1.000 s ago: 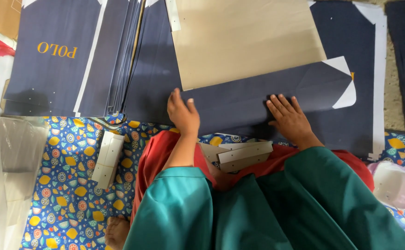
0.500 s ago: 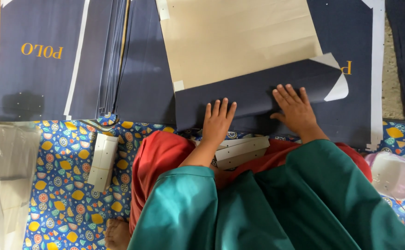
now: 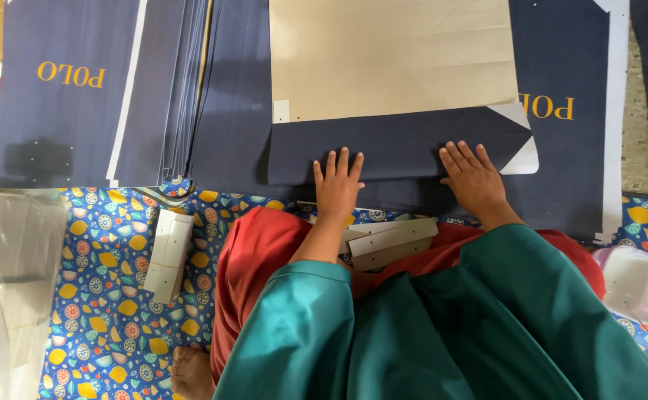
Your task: The person sits on a patterned mat and assembles paper products by placing white strips onto beige paper sheets. They then place dark blue paper sheets with 'POLO' printed on them over the beige sheets and press them down. The person also uses a spoon to apply a white substance from a container onto the white strips.
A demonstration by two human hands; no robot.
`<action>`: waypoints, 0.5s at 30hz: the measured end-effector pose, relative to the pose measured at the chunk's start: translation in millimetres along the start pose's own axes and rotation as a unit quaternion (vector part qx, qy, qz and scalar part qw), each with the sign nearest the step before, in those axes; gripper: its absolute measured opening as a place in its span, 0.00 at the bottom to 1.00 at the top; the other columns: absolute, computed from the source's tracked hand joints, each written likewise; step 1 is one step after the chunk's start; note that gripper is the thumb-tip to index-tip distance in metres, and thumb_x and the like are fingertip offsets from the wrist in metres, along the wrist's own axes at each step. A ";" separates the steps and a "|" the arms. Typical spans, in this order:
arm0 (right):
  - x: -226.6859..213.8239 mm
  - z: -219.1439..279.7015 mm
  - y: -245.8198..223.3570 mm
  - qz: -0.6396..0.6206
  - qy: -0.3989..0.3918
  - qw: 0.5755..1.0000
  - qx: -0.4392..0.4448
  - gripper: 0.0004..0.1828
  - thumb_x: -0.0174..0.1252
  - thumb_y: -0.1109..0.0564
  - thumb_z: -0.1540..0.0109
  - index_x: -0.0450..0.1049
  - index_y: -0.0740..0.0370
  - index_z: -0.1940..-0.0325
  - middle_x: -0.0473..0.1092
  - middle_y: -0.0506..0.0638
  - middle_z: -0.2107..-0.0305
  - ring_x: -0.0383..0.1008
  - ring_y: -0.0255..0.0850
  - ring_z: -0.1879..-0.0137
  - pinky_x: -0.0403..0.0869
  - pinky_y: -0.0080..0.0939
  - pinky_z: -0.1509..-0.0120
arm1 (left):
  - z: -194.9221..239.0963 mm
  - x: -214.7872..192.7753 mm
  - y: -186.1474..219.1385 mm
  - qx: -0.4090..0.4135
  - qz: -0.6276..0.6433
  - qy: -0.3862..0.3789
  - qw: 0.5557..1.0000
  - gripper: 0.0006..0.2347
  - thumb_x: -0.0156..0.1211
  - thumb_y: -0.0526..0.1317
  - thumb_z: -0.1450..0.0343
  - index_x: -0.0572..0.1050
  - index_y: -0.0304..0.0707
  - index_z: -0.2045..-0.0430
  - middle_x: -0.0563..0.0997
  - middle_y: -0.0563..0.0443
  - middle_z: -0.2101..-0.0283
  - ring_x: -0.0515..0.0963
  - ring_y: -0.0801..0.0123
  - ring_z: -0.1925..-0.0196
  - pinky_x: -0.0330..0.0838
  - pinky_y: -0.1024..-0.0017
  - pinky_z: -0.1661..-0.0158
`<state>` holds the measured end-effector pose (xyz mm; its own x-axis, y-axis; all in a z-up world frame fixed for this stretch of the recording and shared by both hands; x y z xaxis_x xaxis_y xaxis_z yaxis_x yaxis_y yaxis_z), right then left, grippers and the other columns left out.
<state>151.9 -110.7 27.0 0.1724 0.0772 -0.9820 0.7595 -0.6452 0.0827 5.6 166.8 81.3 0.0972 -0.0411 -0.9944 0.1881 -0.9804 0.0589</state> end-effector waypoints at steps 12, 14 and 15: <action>9.7 6.6 -2.1 0.058 0.002 0.998 -0.024 0.32 0.50 0.40 0.30 0.64 0.47 0.22 0.66 0.47 0.29 0.62 0.43 0.21 0.54 0.54 0.14 | -4.6 29.5 -3.9 0.007 -0.025 0.153 0.988 0.25 0.70 0.44 0.32 0.72 0.60 0.38 0.71 0.42 0.33 0.68 0.50 0.31 0.49 0.37 0.35; 10.7 8.4 -2.6 0.062 0.000 0.998 -0.020 0.32 0.49 0.40 0.30 0.64 0.47 0.22 0.66 0.46 0.29 0.62 0.44 0.22 0.55 0.55 0.14 | -5.5 39.1 -4.1 0.004 -0.017 0.152 0.988 0.24 0.68 0.44 0.30 0.71 0.60 0.37 0.69 0.41 0.32 0.66 0.49 0.29 0.48 0.37 0.34; 12.0 7.6 -4.1 0.066 -0.003 0.998 -0.017 0.32 0.49 0.40 0.30 0.64 0.46 0.22 0.66 0.46 0.29 0.63 0.44 0.22 0.55 0.55 0.14 | -6.0 44.1 -6.3 0.001 -0.009 0.149 0.989 0.24 0.65 0.44 0.29 0.70 0.60 0.37 0.67 0.39 0.30 0.65 0.47 0.28 0.47 0.36 0.32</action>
<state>146.1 -112.9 13.6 0.2697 -0.0110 -0.9629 0.7508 -0.6238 0.2174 14.5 172.3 37.5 0.3777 0.0338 -0.9253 0.1897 -0.9809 0.0417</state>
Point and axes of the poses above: each hand's wrist, its own z-axis away from the middle knuckle, its own x-axis out of the palm, y = z × x, the point moved 4 cm from there along -z, towards the middle knuckle
